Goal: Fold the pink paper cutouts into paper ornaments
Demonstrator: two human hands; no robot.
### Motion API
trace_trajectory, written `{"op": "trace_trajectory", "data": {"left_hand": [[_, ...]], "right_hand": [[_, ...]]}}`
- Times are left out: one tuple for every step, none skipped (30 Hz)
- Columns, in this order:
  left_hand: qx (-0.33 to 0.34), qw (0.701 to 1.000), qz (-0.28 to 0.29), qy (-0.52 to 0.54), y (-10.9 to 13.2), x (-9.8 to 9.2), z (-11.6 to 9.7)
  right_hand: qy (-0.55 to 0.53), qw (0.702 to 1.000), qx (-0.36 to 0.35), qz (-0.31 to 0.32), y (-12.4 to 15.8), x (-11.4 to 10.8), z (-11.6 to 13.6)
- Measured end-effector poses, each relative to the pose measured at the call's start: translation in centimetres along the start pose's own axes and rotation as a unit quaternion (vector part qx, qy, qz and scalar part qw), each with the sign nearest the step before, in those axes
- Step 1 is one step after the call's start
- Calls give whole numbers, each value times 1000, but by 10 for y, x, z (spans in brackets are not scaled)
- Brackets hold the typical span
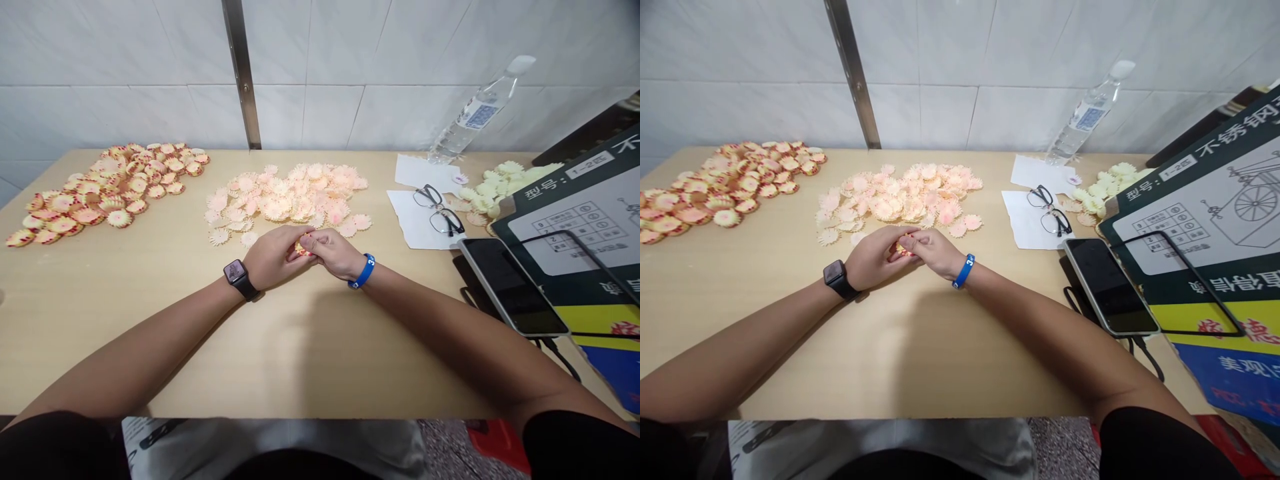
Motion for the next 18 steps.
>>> {"op": "trace_trajectory", "data": {"left_hand": [[-2,1000,3,-7,0,0,0],[-3,1000,6,-13,0,0,0],[-3,1000,7,-19,0,0,1],[-3,1000,7,-22,0,-1,1],[-4,1000,6,-25,0,-1,2],[-7,1000,3,-26,0,-2,3],[-11,1000,-3,-24,1,-3,4],[-15,1000,-11,-20,1,-4,5],[-19,999,-21,-14,1,-5,6],[-24,999,-30,-4,1,-6,6],[-28,999,-38,8,2,-6,7],[-32,998,-42,22,2,-7,7],[-35,998,-43,37,3,-7,8],[-37,997,-41,53,2,-7,8],[-34,997,-32,67,2,-7,8],[-27,996,-16,78,1,-6,8],[-16,996,3,86,1,-4,8],[-5,996,24,89,0,-3,8]], "right_hand": [[-8,1000,5,-2,0,0,-1],[-19,1000,11,-4,0,-1,-2],[-32,999,17,-7,0,-1,-3],[-48,999,26,-7,1,-2,-4],[-65,997,36,-4,1,-2,-5],[-84,995,49,2,1,-3,-6],[-105,993,61,5,2,-4,-7],[-126,989,73,8,2,-4,-7],[-146,985,87,12,2,-5,-7],[-162,982,99,16,2,-5,-7],[-176,978,111,20,2,-6,-7],[-186,975,120,26,2,-6,-8],[-190,973,126,34,2,-7,-8],[-190,972,130,43,1,-7,-9],[-187,973,128,51,1,-8,-9],[-180,974,122,56,0,-9,-9],[-170,977,115,58,0,-9,-10],[-157,980,108,55,-1,-9,-10]]}}
Point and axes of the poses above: each hand's wrist, its own y-axis away from the middle knuckle, its own x-axis out of the palm, z = x × y, the point moved 4 cm from there along -y, towards the middle knuckle, and after that the axes turned 9 degrees about -z, right-handed, at the moved point
